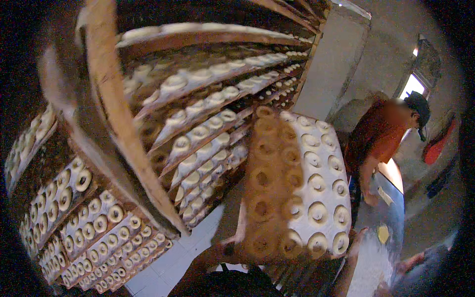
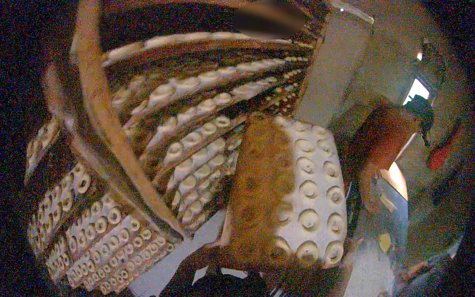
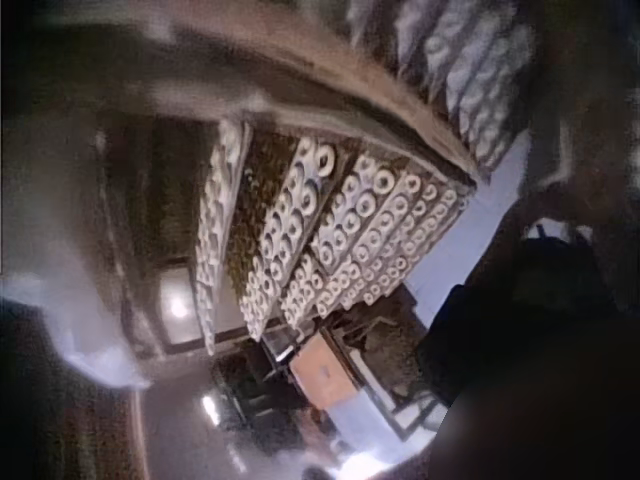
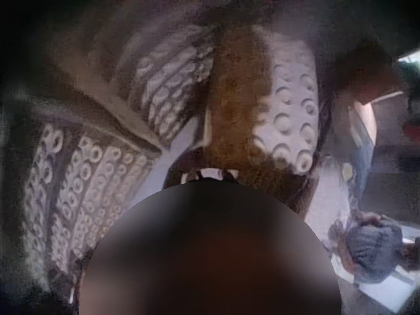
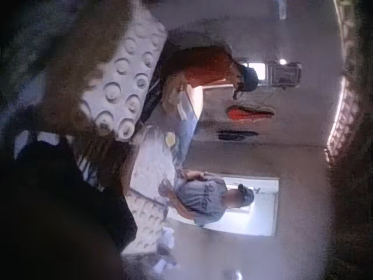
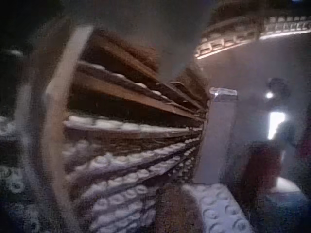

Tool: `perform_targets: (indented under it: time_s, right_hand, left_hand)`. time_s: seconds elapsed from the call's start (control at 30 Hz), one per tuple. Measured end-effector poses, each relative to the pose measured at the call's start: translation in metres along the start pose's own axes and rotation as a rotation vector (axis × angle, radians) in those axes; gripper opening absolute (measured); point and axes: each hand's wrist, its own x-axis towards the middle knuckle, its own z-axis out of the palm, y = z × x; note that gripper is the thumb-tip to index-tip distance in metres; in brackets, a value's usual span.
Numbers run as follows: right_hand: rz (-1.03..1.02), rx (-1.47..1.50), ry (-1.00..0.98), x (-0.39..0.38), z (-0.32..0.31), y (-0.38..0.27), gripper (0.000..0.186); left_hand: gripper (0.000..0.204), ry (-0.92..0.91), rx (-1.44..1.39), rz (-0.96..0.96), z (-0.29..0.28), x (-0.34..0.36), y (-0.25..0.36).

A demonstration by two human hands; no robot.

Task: The person shapes small dough balls into rings by hand and places them on a wooden tray. They repeatedly pick up dough, form rings, and arrange them in rows while another person works nearby.

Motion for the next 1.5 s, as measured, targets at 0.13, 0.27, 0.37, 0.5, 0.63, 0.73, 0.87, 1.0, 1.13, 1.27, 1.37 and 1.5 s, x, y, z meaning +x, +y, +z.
perform_targets:
  time_s: [0.13,0.27,0.37,0.5,0.63,0.73,0.87,1.0,1.13,1.27,1.37,1.5]
  right_hand:
    - [0.008,-0.036,-0.028,0.102,0.007,-0.038,0.072]
    - [0.032,-0.078,-0.075,0.197,0.024,-0.064,0.071]
    - [0.050,-0.097,-0.114,0.261,0.046,-0.075,0.069]
    - [0.066,-0.117,-0.159,0.326,0.074,-0.080,0.068]
    - [0.083,-0.133,-0.188,0.382,0.104,-0.075,0.067]
    - [0.100,-0.154,-0.217,0.424,0.128,-0.069,0.066]
    - [0.132,-0.175,-0.232,0.475,0.161,-0.046,0.064]
    - [0.172,-0.207,-0.259,0.528,0.195,-0.023,0.063]
    - [0.228,-0.244,-0.312,0.586,0.230,0.000,0.062]
    - [0.306,-0.274,-0.397,0.655,0.280,0.037,0.060]
    - [0.373,-0.292,-0.483,0.709,0.326,0.072,0.059]
    - [0.443,-0.348,-0.573,0.768,0.382,0.108,0.058]
  left_hand:
    - [0.052,0.135,0.004,-0.029,0.018,0.074,0.014]
    - [0.053,0.271,0.005,-0.046,0.035,0.131,0.025]
    - [0.054,0.350,0.010,-0.055,0.046,0.171,0.030]
    - [0.055,0.407,0.000,-0.057,0.055,0.219,0.031]
    - [0.056,0.438,-0.002,-0.050,0.055,0.266,0.028]
    - [0.057,0.467,-0.025,-0.043,0.042,0.298,0.023]
    - [0.059,0.490,-0.038,-0.032,0.025,0.339,0.015]
    - [0.060,0.523,-0.058,-0.023,0.008,0.370,0.003]
    - [0.062,0.589,-0.073,-0.017,0.004,0.386,-0.013]
    - [0.064,0.684,0.009,0.029,0.009,0.392,-0.023]
    - [0.069,0.791,-0.098,-0.097,-0.002,0.404,-0.021]
    - [0.081,1.052,-0.212,0.127,-0.037,0.439,-0.010]
